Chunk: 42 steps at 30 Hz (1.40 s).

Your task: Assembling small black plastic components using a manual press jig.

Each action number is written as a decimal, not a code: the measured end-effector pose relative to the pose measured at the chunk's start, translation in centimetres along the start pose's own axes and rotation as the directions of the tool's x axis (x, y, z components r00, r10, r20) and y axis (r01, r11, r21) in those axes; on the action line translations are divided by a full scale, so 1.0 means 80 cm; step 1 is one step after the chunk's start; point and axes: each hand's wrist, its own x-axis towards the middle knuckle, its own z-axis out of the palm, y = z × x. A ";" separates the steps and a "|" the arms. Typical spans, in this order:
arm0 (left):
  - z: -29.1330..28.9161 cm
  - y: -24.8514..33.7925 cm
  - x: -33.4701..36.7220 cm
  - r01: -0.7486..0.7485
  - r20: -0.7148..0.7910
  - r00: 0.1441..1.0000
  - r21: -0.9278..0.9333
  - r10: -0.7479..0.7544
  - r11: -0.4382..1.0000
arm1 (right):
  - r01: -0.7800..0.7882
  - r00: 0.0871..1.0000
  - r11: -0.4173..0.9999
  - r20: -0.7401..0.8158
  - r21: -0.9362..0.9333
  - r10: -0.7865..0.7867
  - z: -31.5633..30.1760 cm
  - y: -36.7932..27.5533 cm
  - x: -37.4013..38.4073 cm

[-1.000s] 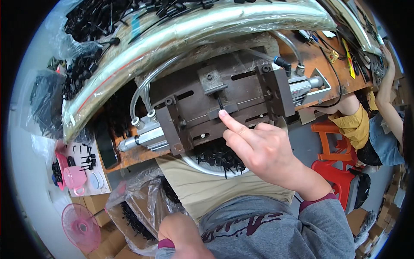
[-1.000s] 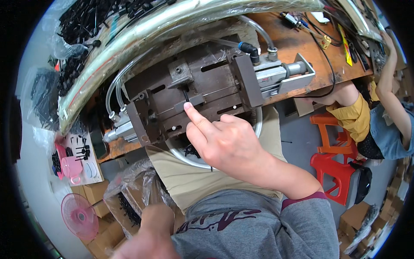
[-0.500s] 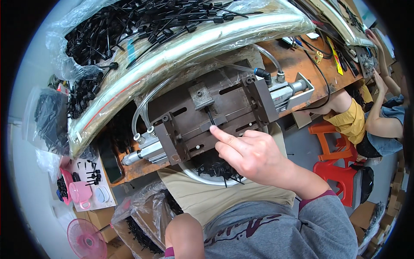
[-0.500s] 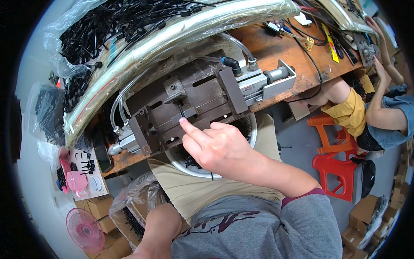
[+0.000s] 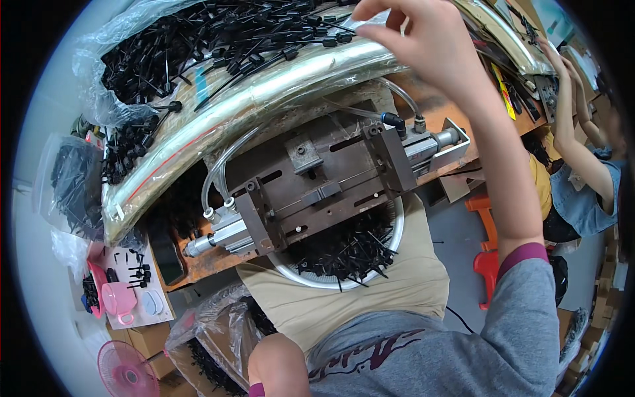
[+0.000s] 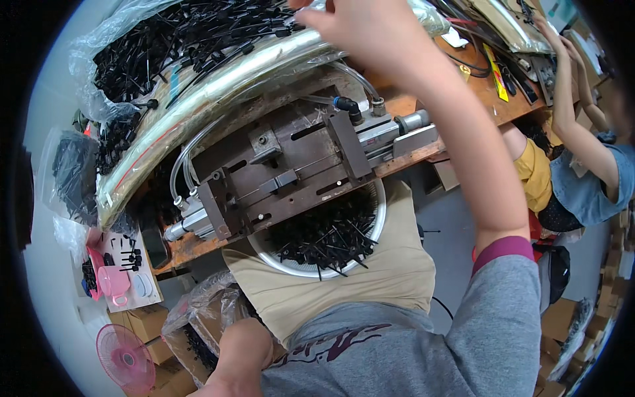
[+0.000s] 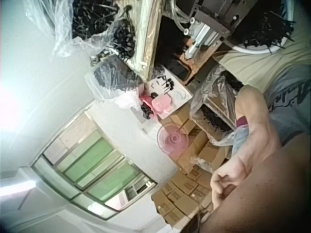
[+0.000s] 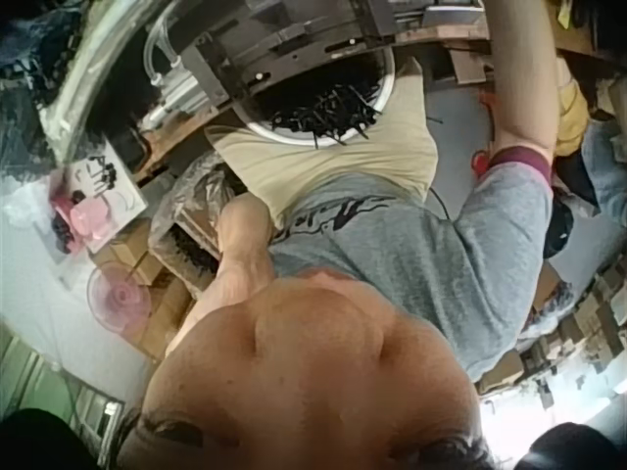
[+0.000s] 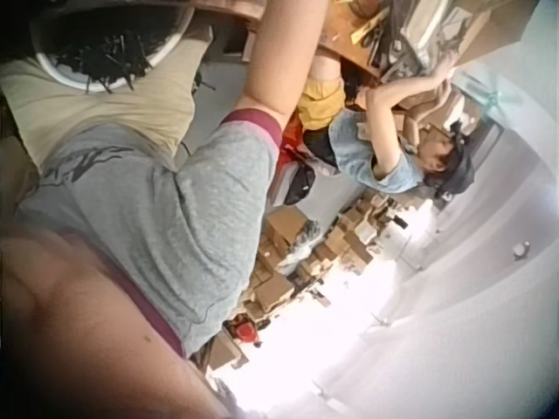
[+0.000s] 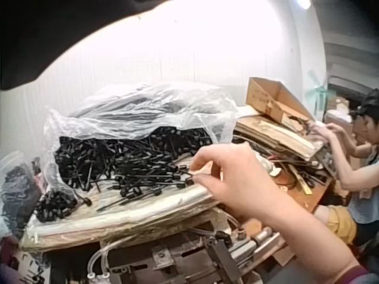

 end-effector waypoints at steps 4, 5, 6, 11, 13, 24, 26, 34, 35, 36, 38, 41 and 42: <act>0.010 -0.008 -0.024 -0.160 0.165 0.983 0.559 0.080 0.814 | -0.151 0.929 0.964 0.301 -0.219 0.214 -0.006 0.030 0.041; 0.007 -0.004 -0.029 -0.192 0.272 0.962 0.623 0.020 0.759 | -0.131 0.914 0.970 0.355 -0.204 0.198 -0.004 0.036 0.047; 0.004 -0.001 -0.034 -0.237 0.375 0.926 0.682 -0.052 0.692 | -0.102 0.895 0.978 0.412 -0.184 0.171 0.003 0.041 0.054; -0.025 0.043 -0.032 -0.777 0.759 0.595 0.627 -0.264 0.050 | 0.139 0.893 0.986 0.442 -0.089 -0.086 0.015 0.101 0.051; -0.032 0.065 -0.025 -0.886 0.858 0.382 0.235 -0.343 -0.401 | 0.232 0.910 0.966 0.376 -0.114 -0.175 0.004 0.099 0.046; -0.014 0.137 -0.085 0.804 -0.180 0.531 0.417 0.828 -0.425 | 0.685 0.724 0.726 0.055 0.070 -0.688 0.026 -0.034 -0.123; -0.018 0.136 -0.083 0.844 -0.197 0.494 0.343 0.847 -0.413 | 0.699 0.704 0.709 0.081 0.100 -0.705 0.035 -0.048 -0.150; -0.025 0.129 -0.089 0.686 -0.106 0.698 -0.188 0.709 -0.703 | 0.214 0.958 0.887 0.090 0.408 -0.273 0.043 -0.040 -0.183; -0.028 0.133 -0.096 0.650 -0.132 0.719 -0.219 0.683 -0.727 | 0.159 0.976 0.898 0.073 0.411 -0.207 0.040 -0.041 -0.180; -0.033 0.137 -0.104 0.618 -0.139 0.737 -0.258 0.661 -0.743 | 0.088 0.984 0.908 0.108 0.410 -0.144 0.034 -0.039 -0.180; -0.040 0.145 -0.116 0.547 -0.158 0.770 -0.334 0.618 -0.767 | -0.203 0.970 0.828 0.224 0.523 0.096 0.024 -0.042 -0.188; -0.045 0.149 -0.114 0.388 -0.272 0.765 -0.530 0.584 -0.754 | -0.431 0.890 0.474 0.273 0.768 0.366 0.019 -0.046 -0.196; -0.046 0.150 -0.112 0.319 -0.303 0.763 -0.593 0.571 -0.740 | -0.426 0.879 0.393 0.271 0.815 0.393 0.017 -0.040 -0.198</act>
